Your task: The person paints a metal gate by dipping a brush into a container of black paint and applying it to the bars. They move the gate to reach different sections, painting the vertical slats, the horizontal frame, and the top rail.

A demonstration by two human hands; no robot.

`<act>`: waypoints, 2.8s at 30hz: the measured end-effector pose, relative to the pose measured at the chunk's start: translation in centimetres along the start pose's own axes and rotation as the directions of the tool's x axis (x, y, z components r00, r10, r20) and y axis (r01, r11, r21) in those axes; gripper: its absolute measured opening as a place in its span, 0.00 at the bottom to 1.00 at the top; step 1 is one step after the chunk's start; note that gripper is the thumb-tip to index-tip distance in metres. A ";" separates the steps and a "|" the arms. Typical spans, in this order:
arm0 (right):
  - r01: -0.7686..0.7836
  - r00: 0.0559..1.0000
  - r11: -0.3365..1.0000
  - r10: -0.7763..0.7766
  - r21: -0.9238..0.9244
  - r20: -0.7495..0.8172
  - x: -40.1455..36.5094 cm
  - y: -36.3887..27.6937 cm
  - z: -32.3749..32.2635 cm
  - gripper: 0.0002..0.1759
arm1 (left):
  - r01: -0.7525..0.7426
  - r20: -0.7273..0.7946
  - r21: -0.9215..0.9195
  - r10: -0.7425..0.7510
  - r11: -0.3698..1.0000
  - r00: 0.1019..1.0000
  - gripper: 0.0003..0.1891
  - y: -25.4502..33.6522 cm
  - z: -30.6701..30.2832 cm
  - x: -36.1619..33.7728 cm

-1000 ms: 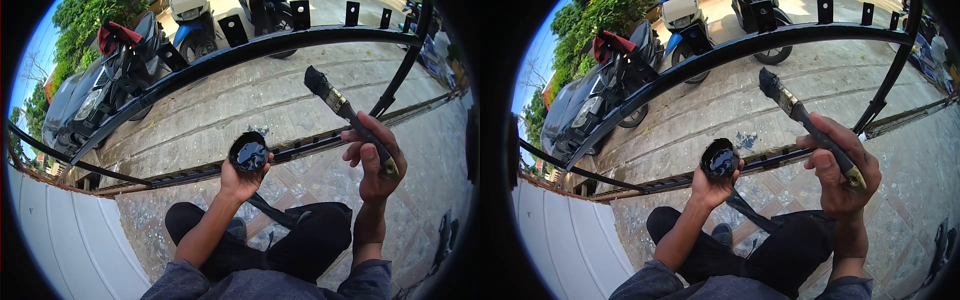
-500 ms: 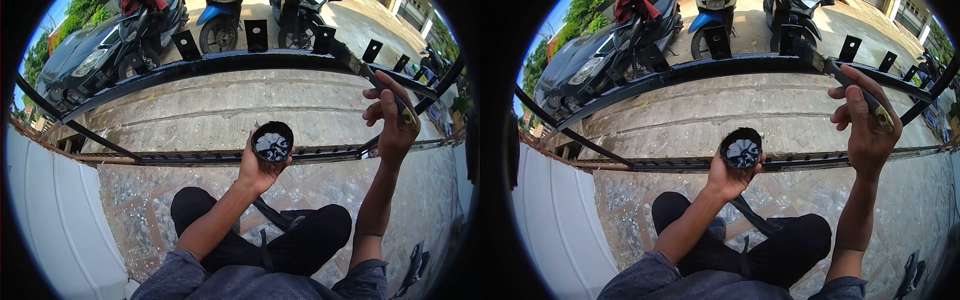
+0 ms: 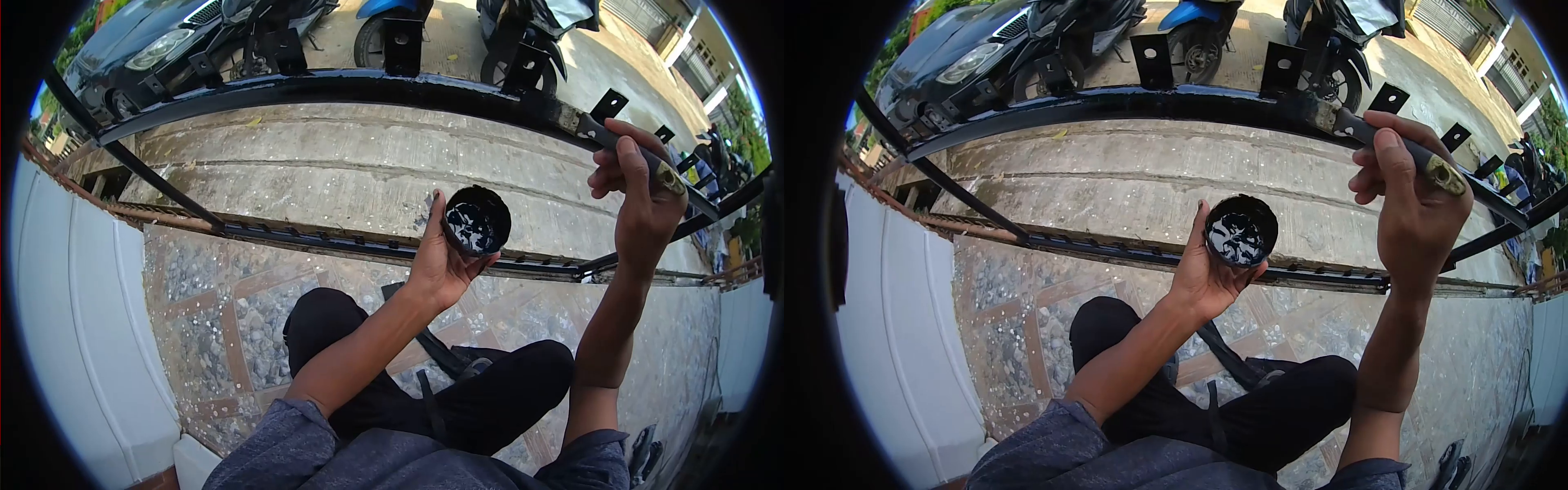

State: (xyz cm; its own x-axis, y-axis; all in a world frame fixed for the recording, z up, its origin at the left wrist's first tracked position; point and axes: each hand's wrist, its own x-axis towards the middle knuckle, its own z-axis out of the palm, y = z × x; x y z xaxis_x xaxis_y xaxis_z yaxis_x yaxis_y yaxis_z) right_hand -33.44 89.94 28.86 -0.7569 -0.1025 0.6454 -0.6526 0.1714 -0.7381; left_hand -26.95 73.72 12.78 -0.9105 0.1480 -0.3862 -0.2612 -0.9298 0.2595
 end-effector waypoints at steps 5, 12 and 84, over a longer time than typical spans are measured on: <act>0.083 0.995 0.996 -0.085 0.038 0.051 -0.5 -2.4 2.9 0.14 | -0.060 0.000 -0.010 0.060 0.998 0.998 0.35 1.6 0.1 -0.8; 0.169 0.985 0.973 -0.163 -0.155 0.052 0.9 -1.6 2.9 0.16 | -0.113 -0.015 -0.041 0.113 0.993 0.994 0.36 3.4 -0.9 -2.2; -0.224 0.962 0.878 0.269 -0.422 0.049 -7.1 7.3 -4.9 0.18 | -0.243 0.016 -0.109 0.246 0.964 0.969 0.26 6.1 -0.6 -2.4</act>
State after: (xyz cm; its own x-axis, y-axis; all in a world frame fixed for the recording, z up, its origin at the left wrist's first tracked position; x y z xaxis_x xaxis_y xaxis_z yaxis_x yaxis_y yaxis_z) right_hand -32.65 96.76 19.91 -0.9052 -0.1009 0.4128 -0.3891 0.5875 -0.7096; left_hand -26.15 67.47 14.74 -0.9517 -0.0801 -0.2965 0.0046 -0.9690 0.2472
